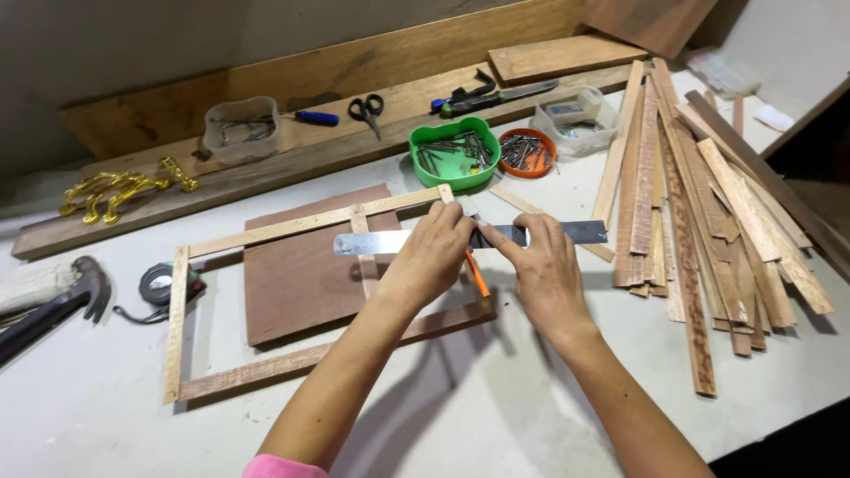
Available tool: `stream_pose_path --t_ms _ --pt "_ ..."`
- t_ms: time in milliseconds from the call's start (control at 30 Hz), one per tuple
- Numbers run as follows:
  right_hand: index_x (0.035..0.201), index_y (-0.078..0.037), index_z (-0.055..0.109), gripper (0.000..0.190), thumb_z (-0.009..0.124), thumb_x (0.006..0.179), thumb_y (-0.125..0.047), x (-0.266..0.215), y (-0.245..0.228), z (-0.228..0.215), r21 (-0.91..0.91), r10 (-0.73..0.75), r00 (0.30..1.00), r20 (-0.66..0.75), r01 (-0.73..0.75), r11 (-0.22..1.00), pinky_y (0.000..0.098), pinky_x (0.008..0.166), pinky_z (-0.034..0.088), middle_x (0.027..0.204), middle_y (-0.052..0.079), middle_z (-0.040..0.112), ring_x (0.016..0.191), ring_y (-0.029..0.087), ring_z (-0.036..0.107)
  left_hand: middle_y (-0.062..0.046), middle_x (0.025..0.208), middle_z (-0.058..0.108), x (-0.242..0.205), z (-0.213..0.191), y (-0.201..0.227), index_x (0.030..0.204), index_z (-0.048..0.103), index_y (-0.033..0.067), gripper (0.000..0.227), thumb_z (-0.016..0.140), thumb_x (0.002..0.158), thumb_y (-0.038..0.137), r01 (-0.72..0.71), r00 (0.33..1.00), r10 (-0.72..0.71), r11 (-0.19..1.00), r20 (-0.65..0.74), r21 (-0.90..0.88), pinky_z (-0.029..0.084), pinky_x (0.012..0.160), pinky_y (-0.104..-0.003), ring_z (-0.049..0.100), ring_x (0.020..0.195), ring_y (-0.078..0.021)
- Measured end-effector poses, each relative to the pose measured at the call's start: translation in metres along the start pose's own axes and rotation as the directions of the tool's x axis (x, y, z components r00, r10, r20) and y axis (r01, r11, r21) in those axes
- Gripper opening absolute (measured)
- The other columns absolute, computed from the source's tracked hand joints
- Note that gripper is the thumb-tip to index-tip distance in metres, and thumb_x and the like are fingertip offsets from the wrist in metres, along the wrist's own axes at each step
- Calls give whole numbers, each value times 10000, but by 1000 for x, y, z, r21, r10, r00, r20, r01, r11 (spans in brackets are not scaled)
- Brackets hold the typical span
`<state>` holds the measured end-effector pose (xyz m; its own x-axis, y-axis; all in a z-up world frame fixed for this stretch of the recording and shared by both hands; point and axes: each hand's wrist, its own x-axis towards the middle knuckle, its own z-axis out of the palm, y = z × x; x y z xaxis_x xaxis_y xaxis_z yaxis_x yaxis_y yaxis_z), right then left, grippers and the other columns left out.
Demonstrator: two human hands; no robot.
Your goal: The person assembles a small wooden frame on a workbench: they position thin wood slats across a plywood panel, measure and mark the slats with a ruler and pencil, hammer nails to fasten the frame, sort through a pile of wood strips, and sand the strips with a sanding block.
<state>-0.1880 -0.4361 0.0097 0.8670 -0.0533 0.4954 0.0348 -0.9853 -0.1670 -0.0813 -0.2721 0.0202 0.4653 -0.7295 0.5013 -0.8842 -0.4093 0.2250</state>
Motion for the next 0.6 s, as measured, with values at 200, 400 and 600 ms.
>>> stream_pose_path --t_ms 200,400,600 --pt "1406 -370 660 791 573 803 134 2 75 -2 -56 71 997 -37 -73 996 456 1061 450 1258 127 581 1233 314 540 -161 1002 568 64 52 18 933 595 -3 131 624 816 -56 -52 999 52 997 5 -56 493 845 -464 555 1017 -358" --pt "1341 -371 666 630 745 755 -152 20 120 -12 -17 199 980 16 -199 980 467 1052 424 1289 146 570 1225 345 519 -180 1025 570 115 104 22 906 588 -20 128 620 788 -58 -130 991 128 989 -43 -65 499 856 -460 553 1036 -376" --pt "1358 -391 680 722 621 809 76 19 162 12 -91 232 972 26 -229 969 441 1093 434 1310 126 579 1258 318 530 -178 1024 577 142 146 19 911 607 -17 169 640 753 -67 -120 993 121 991 1 -56 501 881 -462 557 1047 -374"
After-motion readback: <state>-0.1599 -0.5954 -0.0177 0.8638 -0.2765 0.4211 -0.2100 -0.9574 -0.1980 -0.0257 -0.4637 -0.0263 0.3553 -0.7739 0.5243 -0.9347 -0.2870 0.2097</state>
